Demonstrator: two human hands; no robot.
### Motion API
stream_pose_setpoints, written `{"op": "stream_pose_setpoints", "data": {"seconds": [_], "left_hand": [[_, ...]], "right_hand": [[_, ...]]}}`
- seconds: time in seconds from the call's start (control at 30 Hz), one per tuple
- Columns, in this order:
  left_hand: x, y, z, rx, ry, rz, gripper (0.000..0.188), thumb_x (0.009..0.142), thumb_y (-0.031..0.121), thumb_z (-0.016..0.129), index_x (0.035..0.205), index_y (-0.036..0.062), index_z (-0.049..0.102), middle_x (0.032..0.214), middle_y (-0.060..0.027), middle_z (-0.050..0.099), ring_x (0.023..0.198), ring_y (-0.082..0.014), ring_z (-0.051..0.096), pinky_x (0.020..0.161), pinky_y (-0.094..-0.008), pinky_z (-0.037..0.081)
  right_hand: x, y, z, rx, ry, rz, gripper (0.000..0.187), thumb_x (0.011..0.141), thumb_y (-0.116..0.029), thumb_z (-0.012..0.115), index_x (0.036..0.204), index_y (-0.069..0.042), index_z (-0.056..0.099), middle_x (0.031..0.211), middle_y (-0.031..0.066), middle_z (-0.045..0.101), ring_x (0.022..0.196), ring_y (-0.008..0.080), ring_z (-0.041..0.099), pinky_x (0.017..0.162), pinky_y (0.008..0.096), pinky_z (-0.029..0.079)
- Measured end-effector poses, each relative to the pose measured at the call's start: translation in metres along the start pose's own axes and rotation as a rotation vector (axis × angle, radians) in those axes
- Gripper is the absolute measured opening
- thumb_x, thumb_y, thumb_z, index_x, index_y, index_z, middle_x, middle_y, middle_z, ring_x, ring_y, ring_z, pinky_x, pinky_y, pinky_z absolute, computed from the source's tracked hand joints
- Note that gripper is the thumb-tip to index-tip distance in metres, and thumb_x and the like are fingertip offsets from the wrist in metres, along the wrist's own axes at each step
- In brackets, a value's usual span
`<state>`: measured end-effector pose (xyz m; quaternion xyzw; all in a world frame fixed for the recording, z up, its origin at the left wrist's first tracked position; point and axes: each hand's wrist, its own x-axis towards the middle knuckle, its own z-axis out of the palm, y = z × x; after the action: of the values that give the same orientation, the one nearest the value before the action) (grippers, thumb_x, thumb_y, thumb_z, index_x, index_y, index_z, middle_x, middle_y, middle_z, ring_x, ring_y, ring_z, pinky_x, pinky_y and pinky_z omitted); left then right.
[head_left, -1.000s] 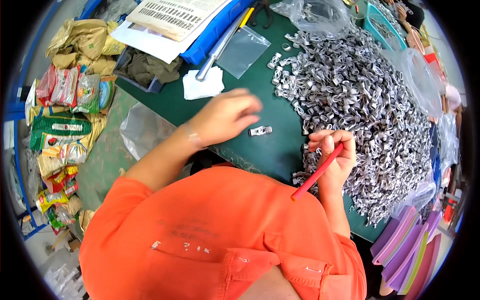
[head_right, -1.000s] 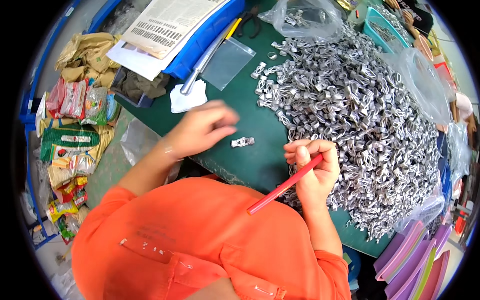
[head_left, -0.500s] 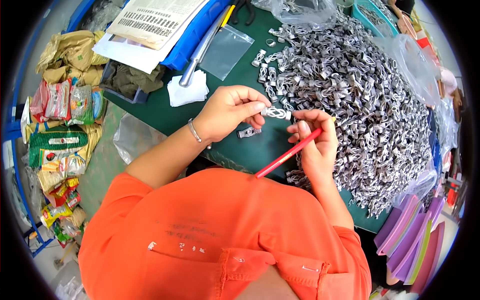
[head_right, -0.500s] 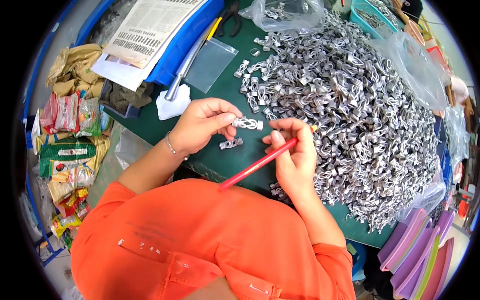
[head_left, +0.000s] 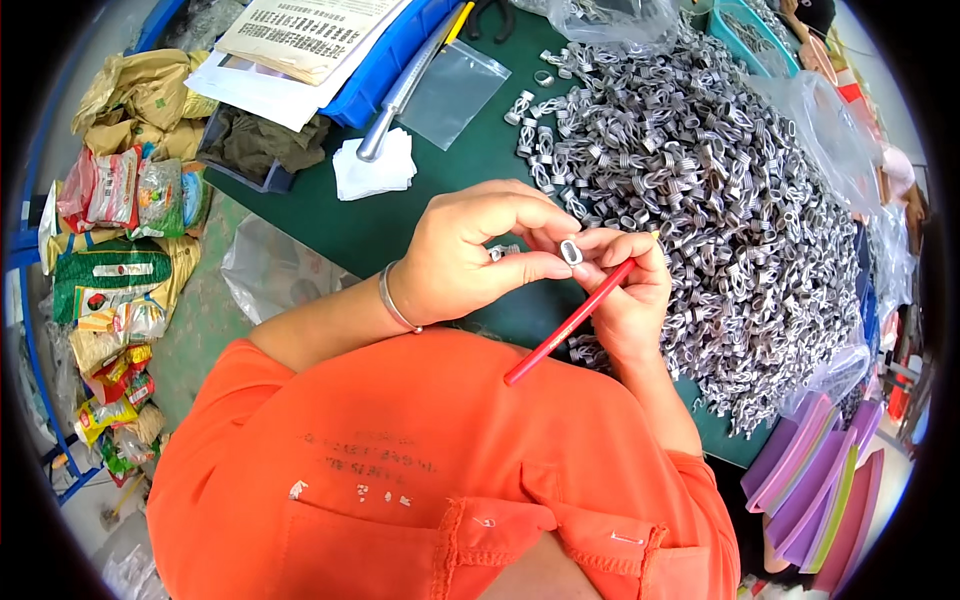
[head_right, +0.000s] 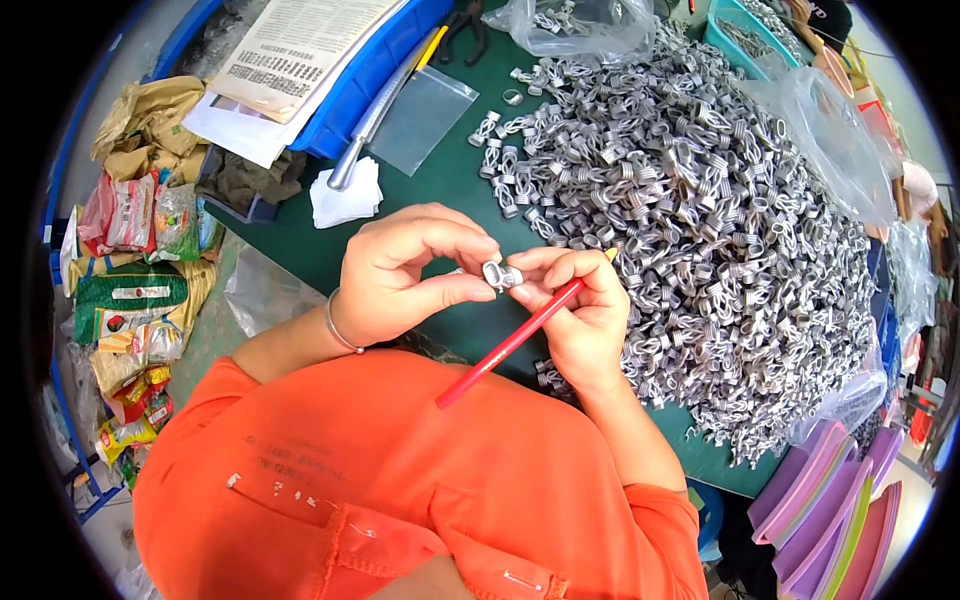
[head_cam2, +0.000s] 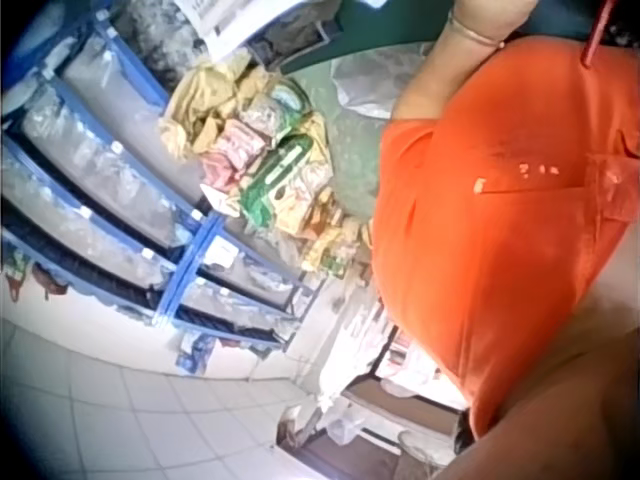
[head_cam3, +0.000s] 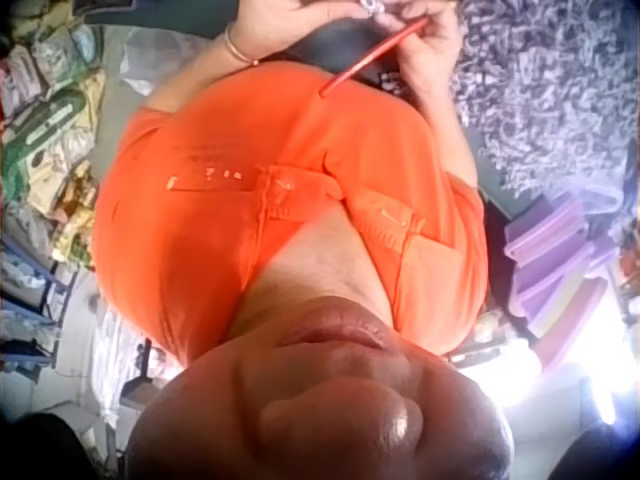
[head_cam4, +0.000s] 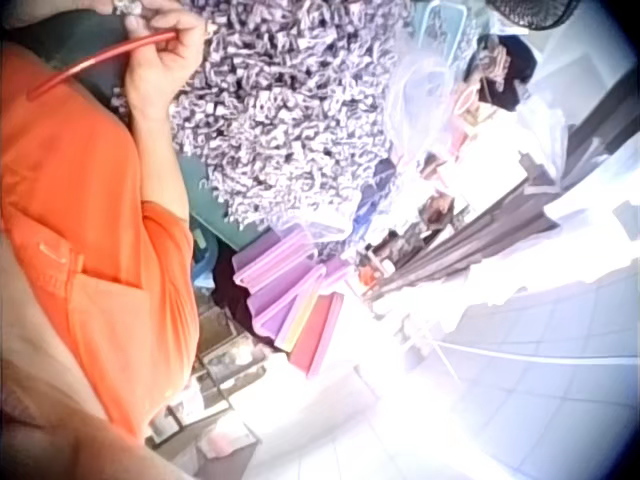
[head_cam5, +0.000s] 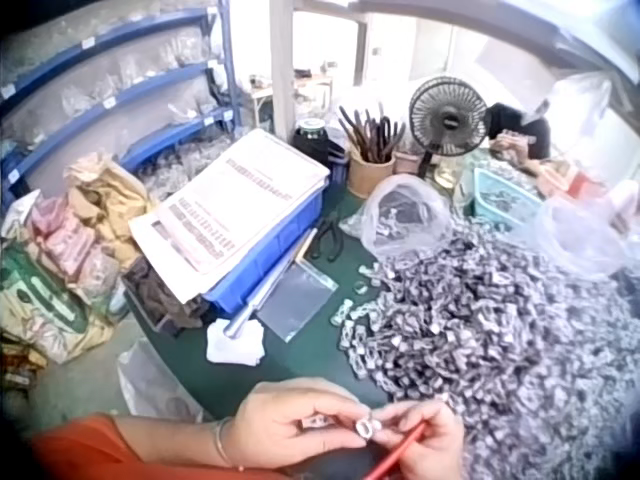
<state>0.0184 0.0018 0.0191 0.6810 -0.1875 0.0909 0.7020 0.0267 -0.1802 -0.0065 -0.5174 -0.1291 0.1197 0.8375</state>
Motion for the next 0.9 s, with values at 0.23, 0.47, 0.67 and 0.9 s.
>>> {"op": "stream_pose_setpoints", "data": {"seconds": [0.23,0.47,0.67,0.9], "left_hand": [[-0.006,-0.005,-0.001,-0.254,0.078,-0.535,0.017,0.082,-0.002,0.055,0.098,-0.0052,0.059,0.095,-0.013,0.062,0.075,-0.013,0.06,0.07,-0.0238,0.05],[-0.009,-0.02,0.012,-0.817,0.049,-0.87,0.02,0.088,0.007,0.048,0.104,-0.003,0.054,0.088,-0.0091,0.06,0.078,-0.0157,0.061,0.071,-0.0268,0.052],[0.012,-0.049,0.009,-0.055,-0.091,-0.643,0.016,0.076,0.009,0.066,0.085,0.0047,0.054,0.07,0.0011,0.048,0.064,-0.009,0.049,0.054,-0.0211,0.041],[0.043,-0.074,0.01,0.776,-0.161,-0.023,0.033,0.063,0.014,0.074,0.088,0.0045,0.055,0.086,-0.0106,0.051,0.076,-0.0266,0.055,0.065,-0.034,0.046]], "right_hand": [[-0.004,-0.001,0.003,-0.141,0.083,-0.186,0.035,0.069,0.015,0.061,0.086,-0.006,0.039,0.095,0.014,0.054,0.077,0.0121,0.052,0.071,0.0246,0.046],[-0.005,-0.005,0.013,-0.298,-0.038,-0.279,0.032,0.073,0.011,0.06,0.089,-0.005,0.038,0.095,0.0155,0.054,0.082,0.0151,0.057,0.072,0.0253,0.048],[-0.009,-0.013,0.0,-0.293,0.111,-0.322,0.022,0.079,0.007,0.056,0.086,-0.004,0.039,0.094,0.0181,0.057,0.08,0.0177,0.056,0.072,0.029,0.047],[-0.002,-0.017,-0.004,-0.25,0.168,-0.3,0.017,0.082,0.007,0.053,0.087,-0.002,0.04,0.088,0.0159,0.058,0.076,0.0149,0.055,0.07,0.0264,0.047]]}}
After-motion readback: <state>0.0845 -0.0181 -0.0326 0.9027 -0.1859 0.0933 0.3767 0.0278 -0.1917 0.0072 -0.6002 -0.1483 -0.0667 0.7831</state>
